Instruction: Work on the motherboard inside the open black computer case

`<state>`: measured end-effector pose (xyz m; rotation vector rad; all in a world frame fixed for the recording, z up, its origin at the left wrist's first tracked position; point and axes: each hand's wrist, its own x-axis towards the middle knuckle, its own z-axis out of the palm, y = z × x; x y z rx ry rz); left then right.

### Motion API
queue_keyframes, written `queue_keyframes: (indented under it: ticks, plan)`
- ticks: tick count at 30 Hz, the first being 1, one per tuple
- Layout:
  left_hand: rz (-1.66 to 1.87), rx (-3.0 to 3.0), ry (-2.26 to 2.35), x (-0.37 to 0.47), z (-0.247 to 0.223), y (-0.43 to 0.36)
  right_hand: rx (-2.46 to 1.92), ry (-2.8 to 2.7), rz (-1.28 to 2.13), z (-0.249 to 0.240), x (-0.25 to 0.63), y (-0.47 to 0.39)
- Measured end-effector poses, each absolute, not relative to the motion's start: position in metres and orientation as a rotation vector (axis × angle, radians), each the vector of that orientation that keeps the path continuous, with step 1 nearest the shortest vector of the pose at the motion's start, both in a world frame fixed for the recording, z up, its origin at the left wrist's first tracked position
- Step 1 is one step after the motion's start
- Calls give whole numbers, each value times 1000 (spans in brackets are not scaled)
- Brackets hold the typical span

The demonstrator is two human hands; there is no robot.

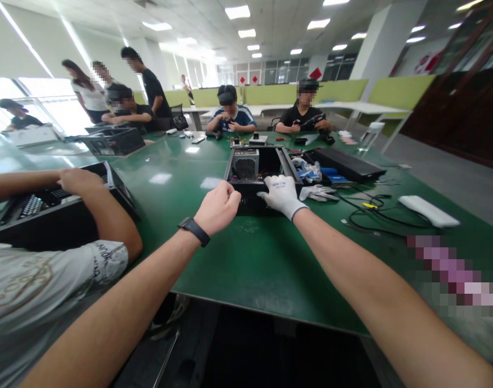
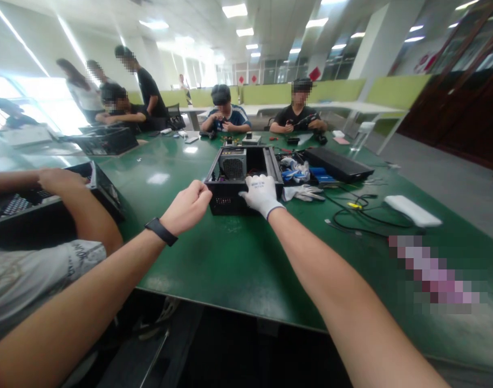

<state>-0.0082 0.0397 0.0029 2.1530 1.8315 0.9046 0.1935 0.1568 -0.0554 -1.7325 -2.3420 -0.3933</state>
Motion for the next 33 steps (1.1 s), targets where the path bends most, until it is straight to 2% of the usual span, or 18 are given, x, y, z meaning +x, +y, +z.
queue_keyframes:
  ticks: [5,9,17,24,28,33]
  plan:
    - [930,2142,1773,7,14,36,-1701,-2315,-420,-58,199,99]
    - [809,2240,1763,26,22,32,-1674,-2309,-438,-59,207,47]
    - [12,2537,1719,55,16,38,-1575,-2355,-405,-60,228,-52]
    - [-538,2648,1626,76,-3,56,-1505,-2323,-283,-61,236,-113]
    - [-719,2616,1605,83,-19,59,-1472,-2305,-258,-62,240,-137]
    - [-757,2533,1578,81,-45,62,-1459,-2297,-228,-66,242,-149]
